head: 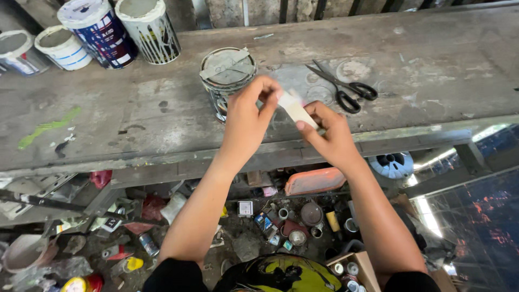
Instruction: The person applies white tape to the top edges of paint cans using scissors and then places them back into a box.
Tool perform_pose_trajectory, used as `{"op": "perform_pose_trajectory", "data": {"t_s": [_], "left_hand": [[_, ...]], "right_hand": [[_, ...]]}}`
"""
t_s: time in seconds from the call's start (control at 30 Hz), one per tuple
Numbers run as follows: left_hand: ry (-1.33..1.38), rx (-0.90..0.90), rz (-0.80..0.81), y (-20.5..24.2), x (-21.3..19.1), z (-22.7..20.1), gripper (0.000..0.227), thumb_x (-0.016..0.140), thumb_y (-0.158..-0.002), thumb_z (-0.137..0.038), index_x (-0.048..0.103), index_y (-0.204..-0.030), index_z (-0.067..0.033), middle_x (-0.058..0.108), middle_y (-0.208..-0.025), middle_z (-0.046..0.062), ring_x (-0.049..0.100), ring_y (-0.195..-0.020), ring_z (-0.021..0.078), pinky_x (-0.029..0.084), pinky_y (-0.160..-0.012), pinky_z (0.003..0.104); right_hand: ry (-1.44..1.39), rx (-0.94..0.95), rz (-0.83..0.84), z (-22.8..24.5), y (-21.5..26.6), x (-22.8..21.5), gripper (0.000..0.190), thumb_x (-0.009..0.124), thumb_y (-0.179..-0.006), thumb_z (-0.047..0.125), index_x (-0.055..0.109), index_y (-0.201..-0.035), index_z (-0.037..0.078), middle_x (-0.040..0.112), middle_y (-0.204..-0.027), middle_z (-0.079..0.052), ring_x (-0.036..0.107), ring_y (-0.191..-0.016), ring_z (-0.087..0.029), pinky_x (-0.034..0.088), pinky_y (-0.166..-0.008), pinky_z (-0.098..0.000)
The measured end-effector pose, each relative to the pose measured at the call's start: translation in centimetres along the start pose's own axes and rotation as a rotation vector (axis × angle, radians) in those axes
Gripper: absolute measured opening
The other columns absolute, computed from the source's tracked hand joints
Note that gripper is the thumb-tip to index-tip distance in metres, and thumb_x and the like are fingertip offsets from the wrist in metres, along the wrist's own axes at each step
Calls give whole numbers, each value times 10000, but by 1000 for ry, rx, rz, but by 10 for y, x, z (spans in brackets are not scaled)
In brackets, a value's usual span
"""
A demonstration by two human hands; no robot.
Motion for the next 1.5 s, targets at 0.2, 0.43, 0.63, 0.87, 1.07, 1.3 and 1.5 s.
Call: {"op": "perform_pose_trajectory", "data": {"t_s": [0.2,0.43,0.63,0.87,1.07,1.3,1.5], "left_hand": [[-99,50,-243,46,-20,-1,127,762,-942,-23,684,-1042,-29,730,-954,82,716,-863,174,548,-765,293],[-100,-56,-385,46,-56,34,155,799,-951,-31,692,-1061,-14,732,-948,63,672,-852,157,541,-791,297],[-228,7,-397,32,-67,37,199,822,-911,-34,692,-1061,-19,712,-961,78,718,-856,170,542,-757,306],[-236,-9,-426,35,-68,47,202,818,-909,-24,685,-1060,-8,686,-959,88,719,-857,182,552,-754,313],[-289,63,-439,30,-70,52,229,831,-920,-38,672,-1085,-41,694,-960,84,718,-840,181,554,-763,304],[-355,-51,-284,24,-85,56,1003,1020,-771,-318,382,-1529,-154,593,-1266,124,594,-1263,287,506,-1092,430],[-158,28,-114,-7,-60,78,1359,1072,-689,-289,129,-1663,-183,372,-1641,235,405,-1527,367,391,-1252,454]], "right_hand": [[917,-58,-53,27,-32,-4,424,756,-958,468,680,-881,58,629,-654,-170,634,-647,-392,498,-594,-467],[927,-403,44,53,-63,7,362,711,-1052,359,635,-869,56,629,-705,-112,598,-695,-367,479,-842,-461],[982,-422,-47,48,-73,24,292,722,-1052,299,661,-883,69,629,-678,-94,605,-656,-322,465,-840,-439],[999,-404,-58,41,-81,33,337,744,-1022,341,672,-813,86,602,-604,-102,585,-592,-332,478,-824,-432],[980,-387,-65,40,-85,37,343,742,-1028,330,675,-801,82,603,-599,-105,573,-572,-332,479,-822,-429],[976,-390,-77,40,-85,37,348,747,-1033,316,673,-793,75,590,-572,-98,561,-553,-329,482,-834,-426],[962,-431,-77,35,-87,36,305,752,-1022,311,692,-855,63,617,-620,-114,599,-613,-338,493,-864,-448]]}}
Point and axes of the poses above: each hand's wrist, its own y-axis away from the middle knuckle, its own x-axis out of the palm, z = x × y, the point moved 4 cm from there along -y, towards the middle knuckle
